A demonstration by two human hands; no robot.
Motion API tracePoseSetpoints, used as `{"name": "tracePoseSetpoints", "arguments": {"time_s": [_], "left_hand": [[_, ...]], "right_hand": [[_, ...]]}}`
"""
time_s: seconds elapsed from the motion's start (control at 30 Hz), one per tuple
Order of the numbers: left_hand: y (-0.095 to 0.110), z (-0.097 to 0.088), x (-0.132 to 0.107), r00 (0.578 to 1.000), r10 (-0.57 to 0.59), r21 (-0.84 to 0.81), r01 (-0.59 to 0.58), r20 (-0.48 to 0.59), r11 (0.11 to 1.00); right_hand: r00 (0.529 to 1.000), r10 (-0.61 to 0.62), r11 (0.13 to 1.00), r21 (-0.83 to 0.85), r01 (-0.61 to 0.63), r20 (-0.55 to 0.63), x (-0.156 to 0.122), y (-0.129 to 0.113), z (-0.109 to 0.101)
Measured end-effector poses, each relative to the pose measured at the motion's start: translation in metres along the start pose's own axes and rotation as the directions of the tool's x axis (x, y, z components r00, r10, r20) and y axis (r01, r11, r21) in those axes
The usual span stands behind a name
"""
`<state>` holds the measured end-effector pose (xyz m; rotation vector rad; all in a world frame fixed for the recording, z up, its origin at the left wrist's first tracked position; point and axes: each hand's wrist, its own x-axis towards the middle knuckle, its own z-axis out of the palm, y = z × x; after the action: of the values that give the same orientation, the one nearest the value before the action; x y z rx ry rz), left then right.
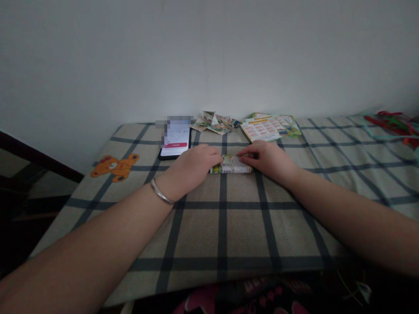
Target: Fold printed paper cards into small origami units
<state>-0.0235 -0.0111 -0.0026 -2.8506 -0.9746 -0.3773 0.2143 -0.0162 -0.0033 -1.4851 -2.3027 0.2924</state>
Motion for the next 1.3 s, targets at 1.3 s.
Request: {"name": "tracePoseSetpoints", "arguments": {"time_s": [1.3], "left_hand": [[0.029,-0.039,-0.013,0.958,0.039,0.036,-0.051,0.284,0.998]], "right_hand": [[0.998,-0.056,0.997,-0.047,0.055,-0.019,0.0,-0.001,-0.001]]}}
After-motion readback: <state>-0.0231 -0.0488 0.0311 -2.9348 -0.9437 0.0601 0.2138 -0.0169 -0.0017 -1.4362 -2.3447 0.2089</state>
